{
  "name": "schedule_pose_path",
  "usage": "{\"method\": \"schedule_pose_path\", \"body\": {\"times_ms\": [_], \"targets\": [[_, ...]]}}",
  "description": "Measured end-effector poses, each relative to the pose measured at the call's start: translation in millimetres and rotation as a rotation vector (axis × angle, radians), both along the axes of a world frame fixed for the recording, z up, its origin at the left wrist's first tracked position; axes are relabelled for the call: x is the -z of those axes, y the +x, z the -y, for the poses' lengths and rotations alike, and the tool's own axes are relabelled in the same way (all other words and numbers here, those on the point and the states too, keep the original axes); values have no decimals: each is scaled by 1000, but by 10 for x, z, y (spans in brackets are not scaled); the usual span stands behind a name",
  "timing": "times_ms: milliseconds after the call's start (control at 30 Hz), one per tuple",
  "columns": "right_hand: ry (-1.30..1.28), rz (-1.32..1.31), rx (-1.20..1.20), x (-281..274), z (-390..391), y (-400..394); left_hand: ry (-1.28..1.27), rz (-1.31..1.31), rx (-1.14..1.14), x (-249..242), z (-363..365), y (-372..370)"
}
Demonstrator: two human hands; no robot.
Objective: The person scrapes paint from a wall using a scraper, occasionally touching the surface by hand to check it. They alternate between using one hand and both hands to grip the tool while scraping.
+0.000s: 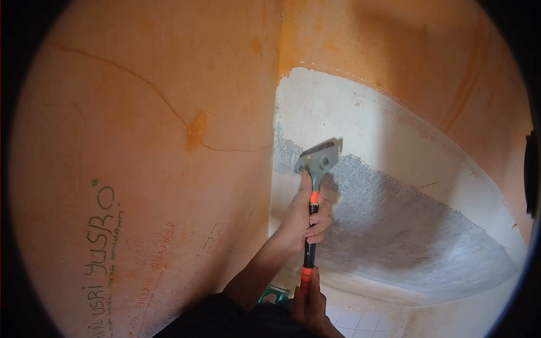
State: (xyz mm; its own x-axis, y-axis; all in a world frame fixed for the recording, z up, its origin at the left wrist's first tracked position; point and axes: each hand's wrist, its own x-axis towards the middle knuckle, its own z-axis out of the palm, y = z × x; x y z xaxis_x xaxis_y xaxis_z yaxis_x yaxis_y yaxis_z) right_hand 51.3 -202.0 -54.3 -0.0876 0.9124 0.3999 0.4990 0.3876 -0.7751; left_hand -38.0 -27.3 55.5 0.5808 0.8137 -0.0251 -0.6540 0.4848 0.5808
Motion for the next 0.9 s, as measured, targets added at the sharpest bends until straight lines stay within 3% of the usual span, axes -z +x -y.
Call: {"method": "schedule_pose_path", "body": {"times_ms": [333, 667, 767, 900], "targets": [[-74, -27, -23, -72, -97, 82, -30, -41, -94, -142, -20, -16], [14, -74, 7, -81, -136, 10, 30, 57, -58, -138, -66, -60], [-116, -84, 4, -42, -116, 38, -14, 11, -66, -55, -61, -87], [-75, -84, -13, -162, -197, -19, 31, 67, -27, -36, -139, -146]]}}
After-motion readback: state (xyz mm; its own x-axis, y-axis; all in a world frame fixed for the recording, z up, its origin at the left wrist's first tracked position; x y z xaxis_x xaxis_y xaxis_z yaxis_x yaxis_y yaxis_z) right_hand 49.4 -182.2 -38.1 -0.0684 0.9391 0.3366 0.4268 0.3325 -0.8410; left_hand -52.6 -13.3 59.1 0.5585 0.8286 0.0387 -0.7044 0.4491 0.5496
